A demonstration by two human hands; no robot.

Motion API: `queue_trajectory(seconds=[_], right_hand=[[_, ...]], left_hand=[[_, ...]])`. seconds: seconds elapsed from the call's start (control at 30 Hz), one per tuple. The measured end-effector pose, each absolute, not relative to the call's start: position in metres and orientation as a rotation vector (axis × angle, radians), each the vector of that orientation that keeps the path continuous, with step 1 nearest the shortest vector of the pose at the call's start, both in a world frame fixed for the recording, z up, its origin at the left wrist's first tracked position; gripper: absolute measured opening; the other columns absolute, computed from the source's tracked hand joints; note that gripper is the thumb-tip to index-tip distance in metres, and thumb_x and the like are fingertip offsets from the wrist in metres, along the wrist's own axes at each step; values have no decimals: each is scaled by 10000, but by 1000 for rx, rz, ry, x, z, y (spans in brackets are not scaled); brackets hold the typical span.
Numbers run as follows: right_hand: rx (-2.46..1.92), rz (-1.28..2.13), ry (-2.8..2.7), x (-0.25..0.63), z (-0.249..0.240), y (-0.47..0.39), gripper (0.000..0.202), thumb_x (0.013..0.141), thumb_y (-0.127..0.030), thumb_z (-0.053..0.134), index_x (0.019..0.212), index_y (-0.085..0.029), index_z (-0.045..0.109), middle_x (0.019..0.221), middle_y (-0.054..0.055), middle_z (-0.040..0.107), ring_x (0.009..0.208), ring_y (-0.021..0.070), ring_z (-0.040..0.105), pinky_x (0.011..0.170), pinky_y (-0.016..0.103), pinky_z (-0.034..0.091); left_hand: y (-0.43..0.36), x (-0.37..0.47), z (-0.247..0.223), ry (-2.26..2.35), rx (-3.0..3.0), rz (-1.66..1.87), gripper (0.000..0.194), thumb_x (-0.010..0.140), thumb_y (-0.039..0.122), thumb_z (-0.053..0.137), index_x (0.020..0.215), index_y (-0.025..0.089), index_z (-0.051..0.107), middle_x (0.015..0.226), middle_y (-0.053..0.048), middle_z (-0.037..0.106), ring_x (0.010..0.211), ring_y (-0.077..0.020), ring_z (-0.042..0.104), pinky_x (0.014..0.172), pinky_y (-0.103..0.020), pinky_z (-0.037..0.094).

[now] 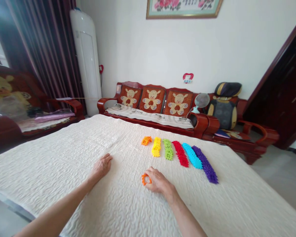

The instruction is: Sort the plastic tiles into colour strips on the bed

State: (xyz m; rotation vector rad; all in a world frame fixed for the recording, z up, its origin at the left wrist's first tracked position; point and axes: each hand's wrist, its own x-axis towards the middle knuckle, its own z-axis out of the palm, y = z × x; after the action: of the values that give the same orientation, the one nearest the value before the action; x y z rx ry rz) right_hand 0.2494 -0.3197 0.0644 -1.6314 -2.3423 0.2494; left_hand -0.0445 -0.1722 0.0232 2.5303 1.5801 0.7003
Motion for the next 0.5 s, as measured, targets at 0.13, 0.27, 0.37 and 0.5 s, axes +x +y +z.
queue_trajectory(seconds=[0.13, 0.27, 0.37, 0.5], right_hand=[[-1634, 6, -2221, 246, 65, -278, 355, 703, -276, 637, 1049, -226, 579, 1023, 33, 592, 967, 193, 526, 849, 303, 380], [-1759, -309, -1936, 241, 56, -217, 376, 753, -280, 603, 1118, -209, 551, 1079, 57, 585, 1013, 201, 513, 880, 316, 358], [-1818, -378, -1842, 245, 47, -177, 375, 746, -250, 595, 1113, -183, 556, 1073, 88, 590, 1017, 236, 507, 861, 356, 356], [-1829, -451, -1767, 258, 40, -145, 344, 755, -222, 565, 1095, -176, 562, 1116, 104, 581, 1055, 256, 486, 890, 400, 327]], left_hand=[[-169, -45, 19, 1575, 2526, 716, 237, 826, 115, 386, 877, 172, 610, 1002, -73, 575, 965, -173, 541, 875, -281, 389], [-167, -45, 17, 1579, 2510, 718, 249, 834, 123, 375, 883, 173, 613, 1041, -79, 575, 991, -177, 537, 886, -288, 388], [-166, -44, 16, 1607, 2487, 690, 266, 842, 131, 365, 909, 169, 619, 1126, -88, 562, 1050, -187, 518, 920, -300, 371], [-165, -44, 14, 1615, 2479, 679, 266, 834, 126, 366, 906, 171, 619, 1113, -87, 561, 1060, -192, 509, 908, -301, 373]])
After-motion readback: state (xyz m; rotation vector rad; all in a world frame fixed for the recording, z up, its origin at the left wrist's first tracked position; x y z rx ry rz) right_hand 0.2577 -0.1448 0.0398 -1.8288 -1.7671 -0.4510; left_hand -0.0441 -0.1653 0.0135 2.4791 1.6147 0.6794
